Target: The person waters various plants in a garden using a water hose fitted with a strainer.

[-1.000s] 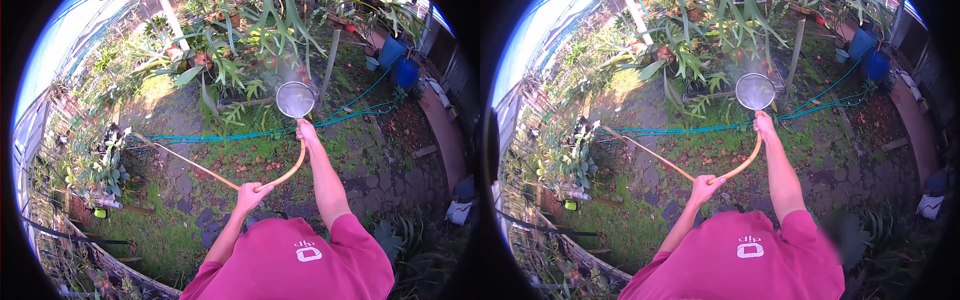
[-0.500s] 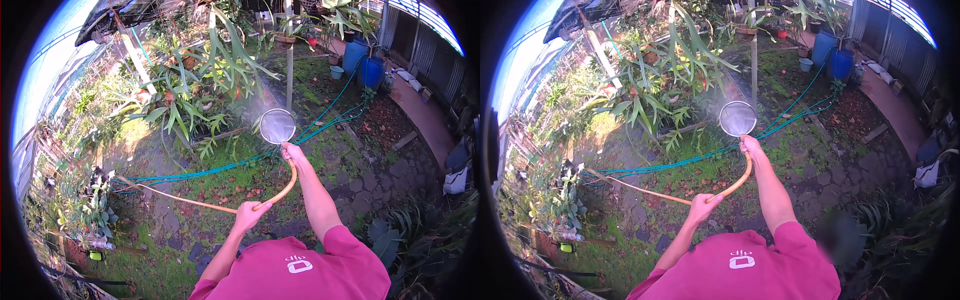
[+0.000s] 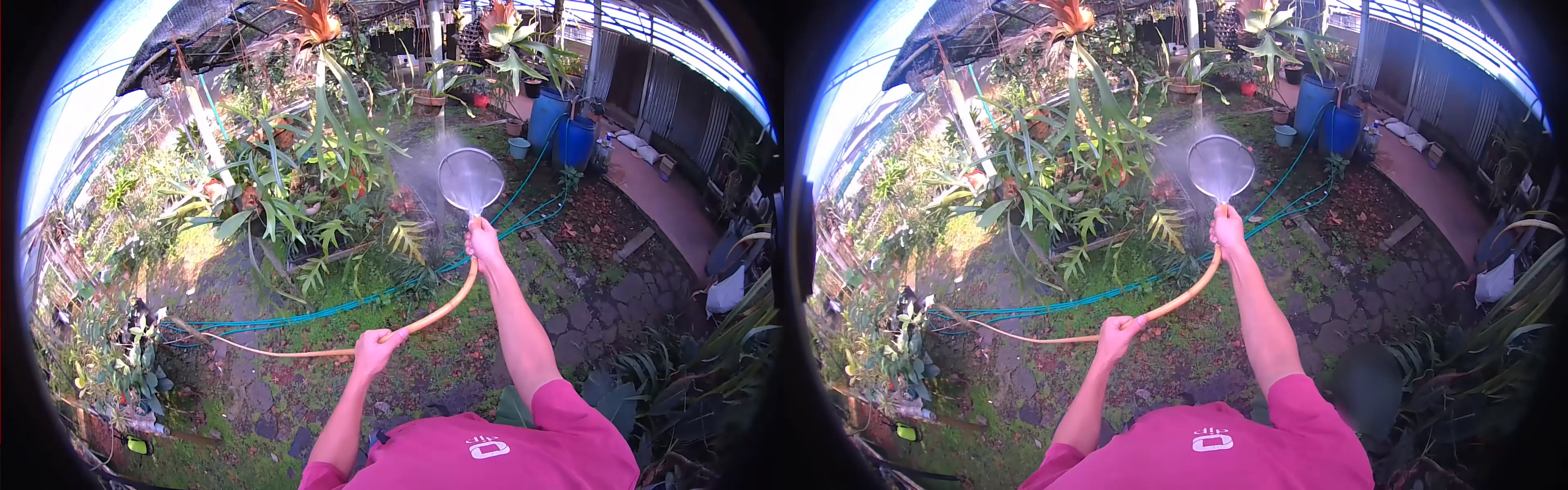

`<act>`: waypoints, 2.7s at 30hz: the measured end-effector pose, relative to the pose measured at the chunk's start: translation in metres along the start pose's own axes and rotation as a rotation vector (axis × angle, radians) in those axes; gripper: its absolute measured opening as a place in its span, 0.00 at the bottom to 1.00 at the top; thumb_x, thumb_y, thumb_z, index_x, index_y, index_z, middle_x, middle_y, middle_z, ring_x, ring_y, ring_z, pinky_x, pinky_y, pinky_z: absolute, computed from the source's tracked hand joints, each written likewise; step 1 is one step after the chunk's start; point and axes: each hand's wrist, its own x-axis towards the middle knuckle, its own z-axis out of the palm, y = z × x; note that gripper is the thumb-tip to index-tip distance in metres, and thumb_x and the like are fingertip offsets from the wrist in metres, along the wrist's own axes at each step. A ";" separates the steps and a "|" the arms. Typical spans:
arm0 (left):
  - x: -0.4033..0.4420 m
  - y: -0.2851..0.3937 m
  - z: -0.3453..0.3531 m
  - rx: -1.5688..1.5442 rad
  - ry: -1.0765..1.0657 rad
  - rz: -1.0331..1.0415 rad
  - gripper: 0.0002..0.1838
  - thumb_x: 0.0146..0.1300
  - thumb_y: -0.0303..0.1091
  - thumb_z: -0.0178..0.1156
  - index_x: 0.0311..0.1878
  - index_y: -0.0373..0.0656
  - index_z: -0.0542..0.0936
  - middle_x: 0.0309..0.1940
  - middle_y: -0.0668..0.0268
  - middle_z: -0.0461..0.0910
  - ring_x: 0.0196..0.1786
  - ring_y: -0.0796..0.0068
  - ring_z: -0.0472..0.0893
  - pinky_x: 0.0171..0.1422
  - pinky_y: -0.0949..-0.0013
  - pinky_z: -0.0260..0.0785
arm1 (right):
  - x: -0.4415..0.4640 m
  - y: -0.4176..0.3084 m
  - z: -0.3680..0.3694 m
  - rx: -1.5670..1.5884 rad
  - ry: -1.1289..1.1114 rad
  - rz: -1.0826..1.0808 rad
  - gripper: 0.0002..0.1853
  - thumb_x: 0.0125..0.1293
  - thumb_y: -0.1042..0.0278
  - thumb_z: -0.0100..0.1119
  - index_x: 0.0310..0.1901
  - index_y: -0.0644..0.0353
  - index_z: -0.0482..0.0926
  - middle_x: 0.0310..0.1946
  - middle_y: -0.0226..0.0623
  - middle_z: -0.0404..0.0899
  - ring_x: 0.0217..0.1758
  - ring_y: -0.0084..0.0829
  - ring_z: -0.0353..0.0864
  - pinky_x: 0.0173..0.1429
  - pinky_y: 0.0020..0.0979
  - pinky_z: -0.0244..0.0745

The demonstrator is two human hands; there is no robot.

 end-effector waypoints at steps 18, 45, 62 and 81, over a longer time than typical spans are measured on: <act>0.010 0.065 -0.066 0.024 0.188 0.046 0.39 0.59 0.73 0.59 0.13 0.44 0.69 0.12 0.73 0.65 0.19 0.74 0.65 0.29 0.64 0.58 | 0.004 -0.147 0.125 -0.118 0.054 -0.360 0.08 0.77 0.66 0.47 0.50 0.59 0.70 0.25 0.29 0.67 0.19 0.20 0.66 0.19 0.25 0.63; 0.017 0.074 -0.107 0.015 0.228 0.054 0.40 0.62 0.71 0.58 0.11 0.45 0.64 0.12 0.77 0.58 0.19 0.80 0.58 0.26 0.67 0.47 | 0.017 -0.153 0.168 -0.263 0.000 -0.334 0.07 0.76 0.66 0.48 0.48 0.60 0.72 0.22 0.28 0.67 0.17 0.21 0.65 0.19 0.27 0.62; -0.001 0.066 -0.139 -0.042 0.309 0.004 0.39 0.65 0.69 0.58 0.12 0.46 0.62 0.13 0.78 0.57 0.20 0.83 0.56 0.26 0.69 0.45 | 0.027 -0.128 0.217 -0.165 0.189 -0.311 0.04 0.69 0.73 0.47 0.39 0.62 0.71 0.19 0.35 0.70 0.14 0.28 0.69 0.19 0.33 0.65; 0.004 0.060 -0.140 -0.047 0.321 0.013 0.37 0.67 0.66 0.58 0.13 0.47 0.61 0.13 0.79 0.57 0.20 0.84 0.55 0.26 0.69 0.43 | 0.033 -0.125 0.229 -0.157 0.232 -0.267 0.07 0.63 0.75 0.50 0.42 0.62 0.72 0.23 0.38 0.74 0.17 0.31 0.73 0.21 0.37 0.67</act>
